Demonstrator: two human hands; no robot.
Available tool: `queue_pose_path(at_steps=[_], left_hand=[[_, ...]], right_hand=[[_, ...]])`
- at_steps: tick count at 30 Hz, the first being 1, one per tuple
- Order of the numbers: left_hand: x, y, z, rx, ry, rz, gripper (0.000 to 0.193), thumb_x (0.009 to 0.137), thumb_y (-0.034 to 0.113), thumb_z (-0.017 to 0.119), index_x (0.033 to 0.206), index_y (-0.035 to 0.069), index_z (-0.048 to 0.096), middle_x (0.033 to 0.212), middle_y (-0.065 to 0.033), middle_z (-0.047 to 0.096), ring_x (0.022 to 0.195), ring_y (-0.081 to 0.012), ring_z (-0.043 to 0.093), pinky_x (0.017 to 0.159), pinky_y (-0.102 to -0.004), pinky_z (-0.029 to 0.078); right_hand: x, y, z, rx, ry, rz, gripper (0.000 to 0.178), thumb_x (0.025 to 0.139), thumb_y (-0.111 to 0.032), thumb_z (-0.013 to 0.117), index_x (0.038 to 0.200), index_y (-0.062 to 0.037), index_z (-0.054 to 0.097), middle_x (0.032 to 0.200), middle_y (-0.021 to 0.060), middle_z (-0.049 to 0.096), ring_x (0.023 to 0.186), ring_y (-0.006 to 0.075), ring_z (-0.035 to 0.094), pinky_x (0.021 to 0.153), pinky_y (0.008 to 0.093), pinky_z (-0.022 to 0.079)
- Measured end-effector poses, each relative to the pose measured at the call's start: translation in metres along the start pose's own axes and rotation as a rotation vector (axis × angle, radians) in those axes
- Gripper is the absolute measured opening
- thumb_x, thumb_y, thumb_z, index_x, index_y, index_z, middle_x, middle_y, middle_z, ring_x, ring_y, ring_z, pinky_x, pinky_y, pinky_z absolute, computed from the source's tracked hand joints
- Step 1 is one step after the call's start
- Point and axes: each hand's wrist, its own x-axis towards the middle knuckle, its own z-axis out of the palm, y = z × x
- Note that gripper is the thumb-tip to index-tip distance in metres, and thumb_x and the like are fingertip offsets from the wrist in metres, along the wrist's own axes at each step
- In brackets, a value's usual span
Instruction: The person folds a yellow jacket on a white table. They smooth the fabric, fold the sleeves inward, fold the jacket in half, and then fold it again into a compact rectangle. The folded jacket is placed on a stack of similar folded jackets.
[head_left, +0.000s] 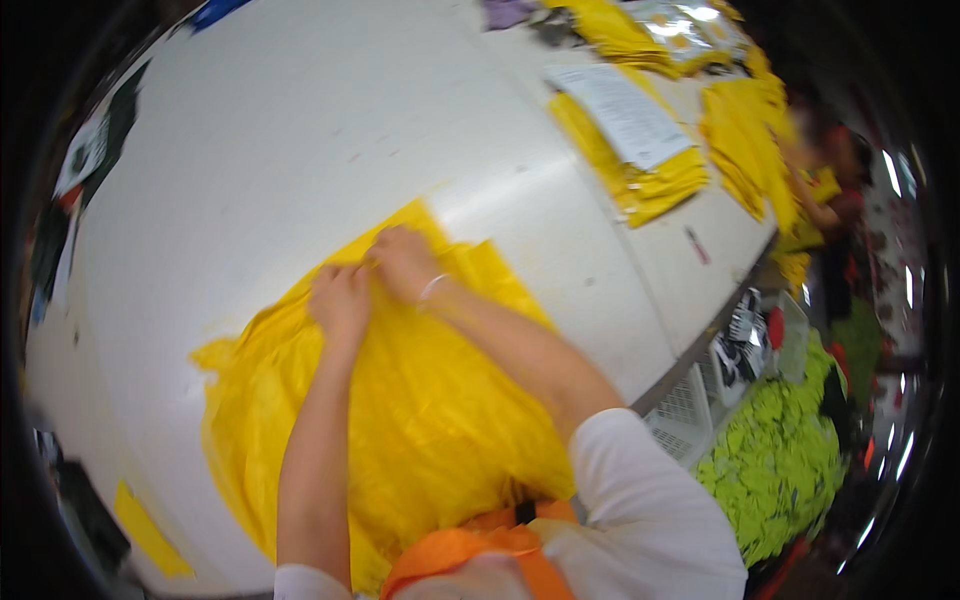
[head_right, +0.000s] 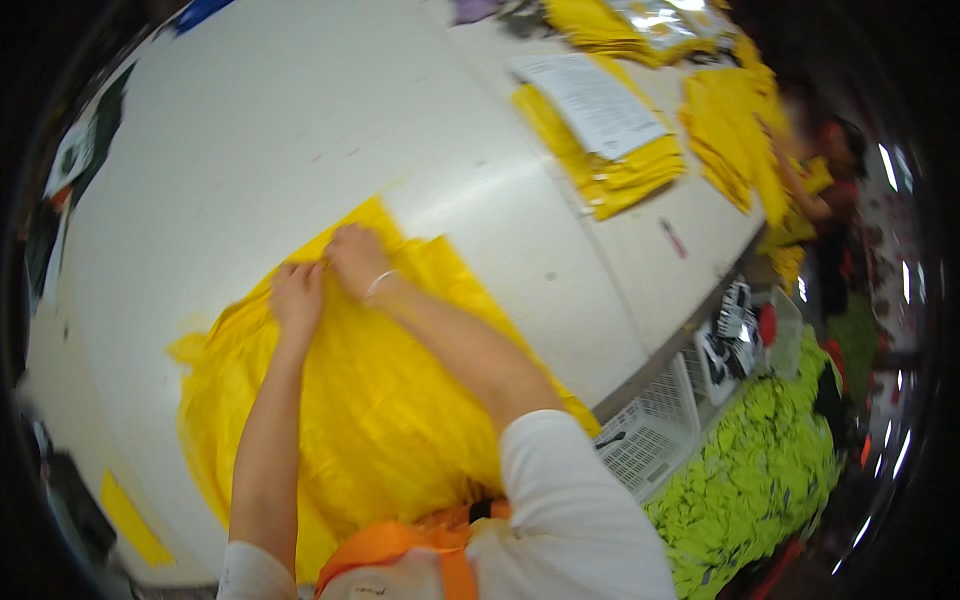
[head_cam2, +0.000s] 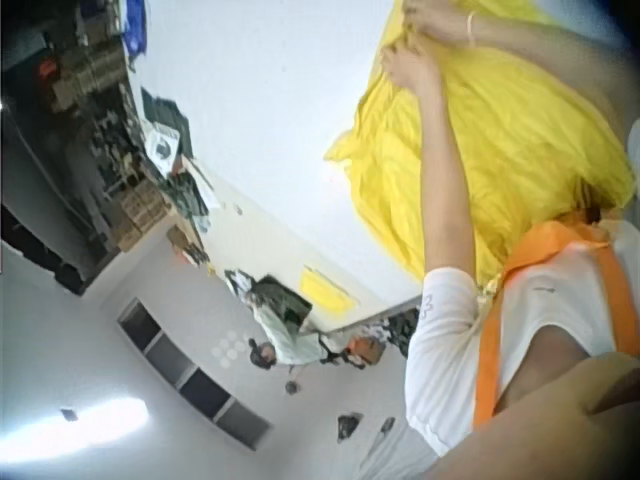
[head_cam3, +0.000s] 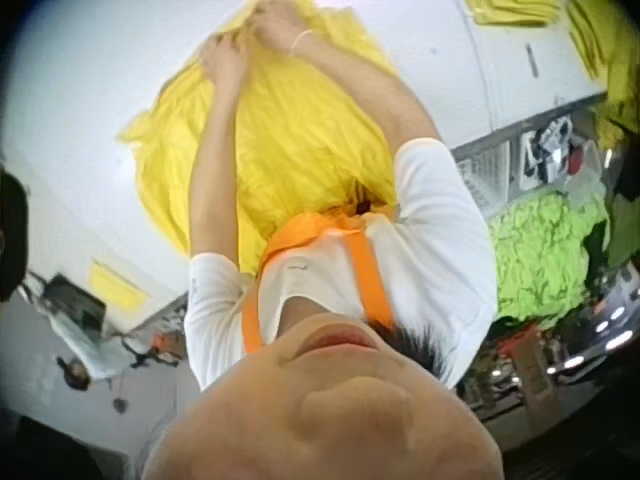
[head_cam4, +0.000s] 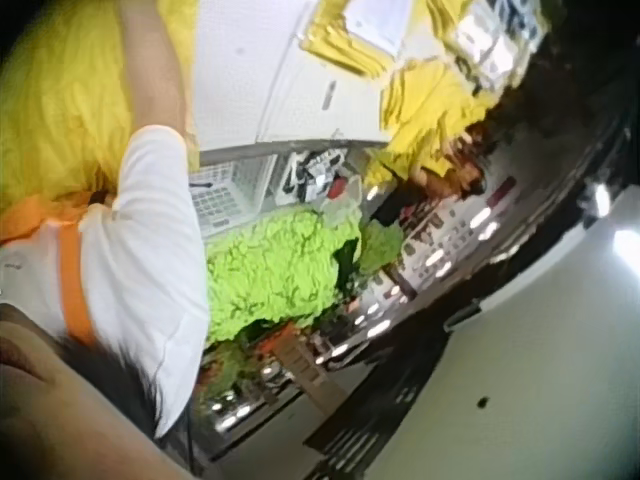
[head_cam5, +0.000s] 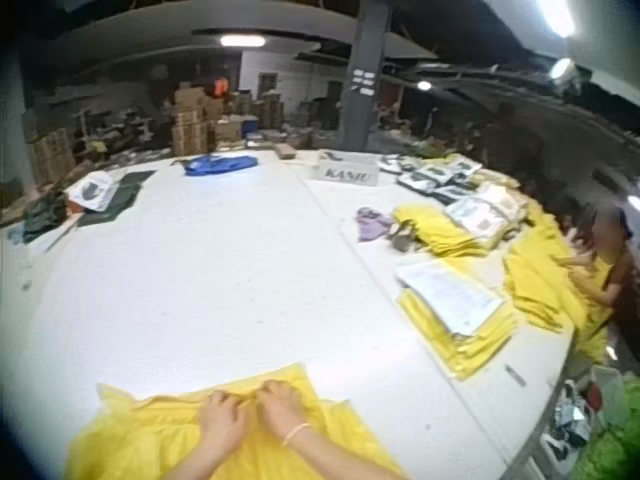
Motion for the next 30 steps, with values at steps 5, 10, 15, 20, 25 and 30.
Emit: queue_pose_path(at_steps=[5, 10, 15, 20, 25, 30], left_hand=[[0.004, 0.011, 0.001, 0.024, -0.109, -0.155, 0.018, 0.083, 0.029, 0.058, 0.091, 0.018, 0.068, 0.106, 0.0000, 0.057, 0.101, -0.0239, 0.050, 0.082, -0.0456, 0.038], [0.013, 0.013, 0.000, 0.023, -0.169, -0.276, 0.019, 0.081, 0.032, 0.060, 0.089, 0.018, 0.069, 0.107, 0.0001, 0.057, 0.104, -0.0239, 0.049, 0.084, -0.0461, 0.037], [0.024, 0.009, -0.003, -0.160, -0.249, -0.413, 0.023, 0.081, 0.037, 0.061, 0.086, 0.016, 0.069, 0.091, -0.0011, 0.065, 0.095, -0.0243, 0.055, 0.083, -0.0452, 0.038], [0.025, -0.030, 0.021, -0.475, -0.106, -0.367, 0.021, 0.080, 0.029, 0.065, 0.081, 0.008, 0.066, 0.082, -0.0055, 0.064, 0.076, -0.0201, 0.058, 0.071, -0.0343, 0.043], [0.014, -0.029, -0.003, -0.550, 0.106, -0.158, 0.014, 0.078, 0.014, 0.063, 0.075, 0.000, 0.060, 0.083, -0.0080, 0.056, 0.069, -0.0183, 0.054, 0.065, -0.0301, 0.044], [-0.013, -0.062, -0.041, -0.385, 0.280, -0.068, 0.008, 0.078, 0.006, 0.057, 0.075, -0.002, 0.055, 0.084, -0.0113, 0.052, 0.072, -0.0244, 0.051, 0.066, -0.0322, 0.043]], right_hand=[[0.011, -0.002, -0.013, 0.090, -0.195, 0.154, 0.008, 0.076, -0.013, 0.060, 0.081, -0.0106, 0.065, 0.092, 0.0061, 0.059, 0.096, 0.0241, 0.051, 0.080, 0.0359, 0.040], [0.016, -0.002, -0.002, 0.087, -0.226, 0.176, 0.007, 0.076, -0.012, 0.062, 0.082, -0.0110, 0.064, 0.093, 0.0029, 0.060, 0.095, 0.0218, 0.053, 0.080, 0.0343, 0.041], [0.015, 0.000, -0.002, 0.210, -0.169, 0.147, 0.008, 0.076, -0.012, 0.062, 0.084, -0.0110, 0.064, 0.092, 0.0031, 0.060, 0.095, 0.0220, 0.052, 0.082, 0.0342, 0.040], [0.012, -0.009, -0.019, 0.275, -0.095, 0.062, 0.005, 0.076, -0.012, 0.063, 0.082, -0.0119, 0.064, 0.089, 0.0022, 0.059, 0.095, 0.0211, 0.052, 0.082, 0.0337, 0.039], [0.017, -0.008, -0.026, 0.159, -0.102, -0.004, 0.004, 0.077, -0.016, 0.063, 0.079, -0.0123, 0.065, 0.088, 0.0016, 0.059, 0.096, 0.0201, 0.051, 0.083, 0.0332, 0.038], [0.012, -0.004, -0.035, 0.123, -0.064, 0.074, 0.006, 0.078, -0.016, 0.062, 0.080, -0.0118, 0.065, 0.087, 0.0020, 0.059, 0.096, 0.0201, 0.050, 0.084, 0.0330, 0.037]])
